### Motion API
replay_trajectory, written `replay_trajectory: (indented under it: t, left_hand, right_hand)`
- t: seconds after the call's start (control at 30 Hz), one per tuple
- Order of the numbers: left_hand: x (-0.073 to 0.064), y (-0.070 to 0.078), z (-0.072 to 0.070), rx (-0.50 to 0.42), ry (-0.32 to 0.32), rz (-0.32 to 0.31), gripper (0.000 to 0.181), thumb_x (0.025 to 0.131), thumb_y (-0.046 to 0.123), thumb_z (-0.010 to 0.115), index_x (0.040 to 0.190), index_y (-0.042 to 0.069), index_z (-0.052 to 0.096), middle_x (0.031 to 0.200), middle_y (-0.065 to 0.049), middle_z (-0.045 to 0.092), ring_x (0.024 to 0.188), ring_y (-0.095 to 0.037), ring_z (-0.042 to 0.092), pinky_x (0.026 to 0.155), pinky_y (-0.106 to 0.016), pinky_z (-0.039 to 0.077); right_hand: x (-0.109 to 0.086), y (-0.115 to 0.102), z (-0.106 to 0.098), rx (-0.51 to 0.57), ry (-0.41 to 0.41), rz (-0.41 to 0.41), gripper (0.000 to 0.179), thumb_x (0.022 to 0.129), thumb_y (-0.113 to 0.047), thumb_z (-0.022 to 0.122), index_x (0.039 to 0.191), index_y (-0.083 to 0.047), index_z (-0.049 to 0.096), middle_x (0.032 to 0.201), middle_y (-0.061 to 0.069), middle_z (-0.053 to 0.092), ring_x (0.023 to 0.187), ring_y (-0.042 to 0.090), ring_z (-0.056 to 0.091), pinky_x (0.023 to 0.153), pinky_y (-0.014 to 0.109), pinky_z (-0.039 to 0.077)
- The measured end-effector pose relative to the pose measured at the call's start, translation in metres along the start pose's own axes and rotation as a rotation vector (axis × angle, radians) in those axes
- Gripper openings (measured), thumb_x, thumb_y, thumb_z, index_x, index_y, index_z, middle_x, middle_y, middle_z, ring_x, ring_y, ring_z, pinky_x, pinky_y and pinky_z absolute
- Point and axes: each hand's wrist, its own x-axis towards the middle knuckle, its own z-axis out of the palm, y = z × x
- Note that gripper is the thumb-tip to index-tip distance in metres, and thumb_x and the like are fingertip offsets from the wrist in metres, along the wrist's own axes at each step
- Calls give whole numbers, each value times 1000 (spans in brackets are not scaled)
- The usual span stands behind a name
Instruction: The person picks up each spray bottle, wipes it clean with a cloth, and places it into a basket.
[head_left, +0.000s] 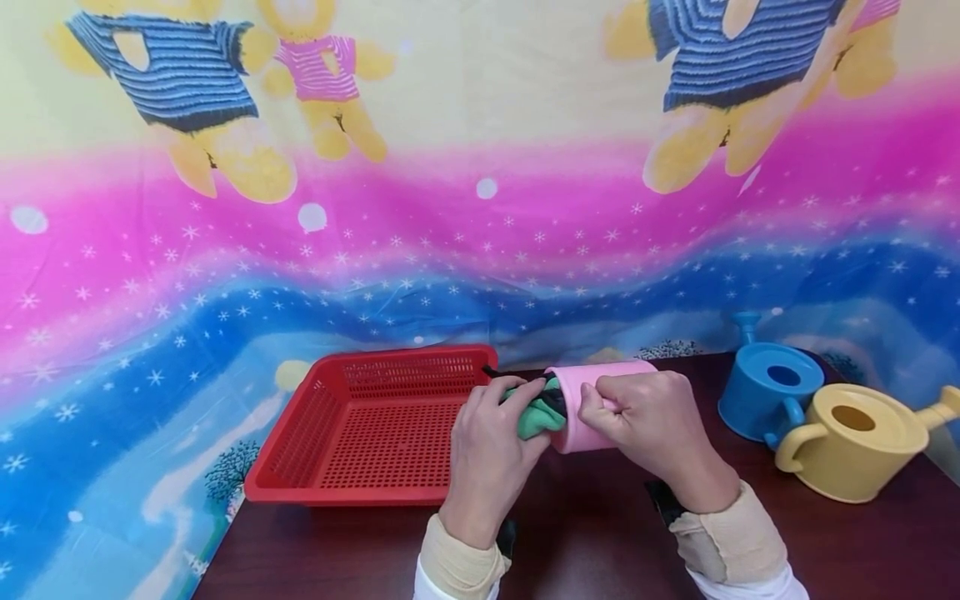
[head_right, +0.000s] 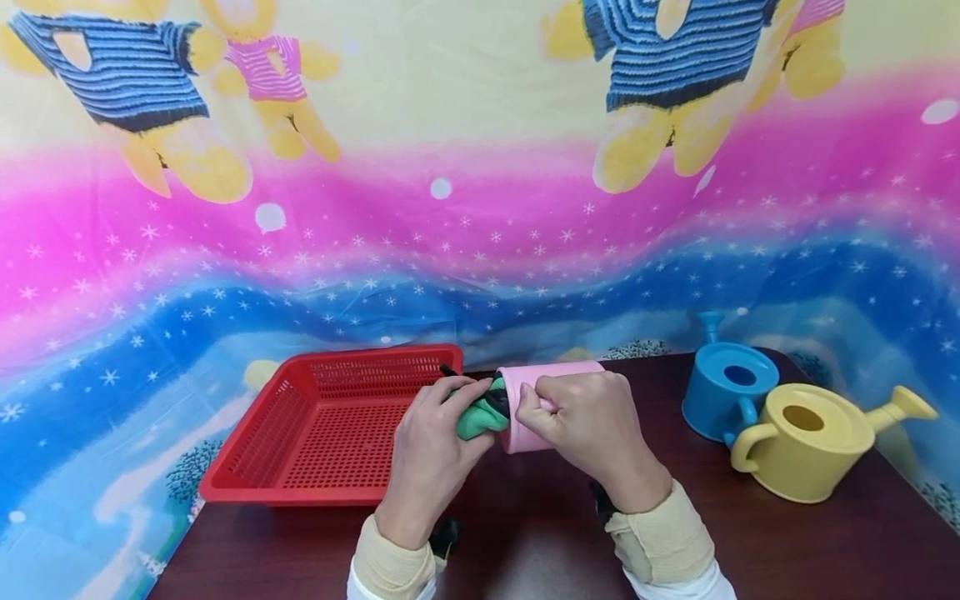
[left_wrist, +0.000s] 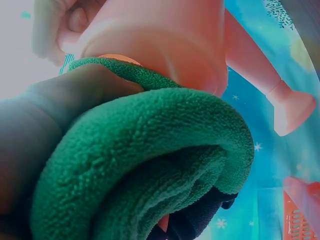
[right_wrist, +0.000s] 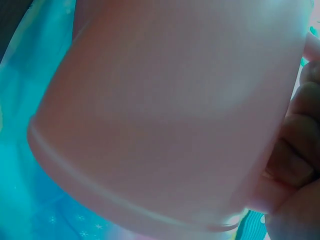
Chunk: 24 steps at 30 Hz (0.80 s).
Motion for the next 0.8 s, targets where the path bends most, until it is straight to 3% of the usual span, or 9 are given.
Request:
replay_trajectory:
  t: [0.27, 0.43, 0.6, 0.8]
  left_hand:
    - [0, -1, -2, -10, -15, -31, 56, 75, 27, 96, 128, 28, 77, 123, -2, 75, 103, -21, 69, 84, -41, 63]
    - [1, -2, -4, -13, -29, -51, 57, 75, 27, 96, 129, 27, 77, 123, -3, 75, 102, -21, 69, 83, -40, 62]
    - [1, -6, -4, 0, -27, -71, 58, 74, 27, 97, 129, 26, 77, 121, -4, 75, 101, -22, 69, 82, -40, 63]
    - [2, -8, -3, 6, -24, -75, 57, 74, 26, 95, 129, 24, 77, 119, -5, 75, 98, -23, 69, 81, -40, 63]
  right_hand:
    - [0, 4, 3, 16, 48, -43, 38, 87, -28, 59, 52, -23, 43, 44, -11, 39, 44, -2, 26, 45, 14, 17]
    - [-1, 8, 2, 33, 96, -45, 49, 98, -39, 52, 52, -22, 44, 45, -10, 42, 44, 0, 31, 42, 16, 23]
    - [-2, 11, -3, 93, 149, -1, 56, 103, -46, 47, 54, -19, 46, 47, -8, 45, 46, 2, 35, 42, 18, 27]
    - [-2, 11, -12, 176, 235, 73, 58, 102, -48, 54, 54, -16, 46, 48, -5, 43, 47, 3, 33, 44, 19, 28]
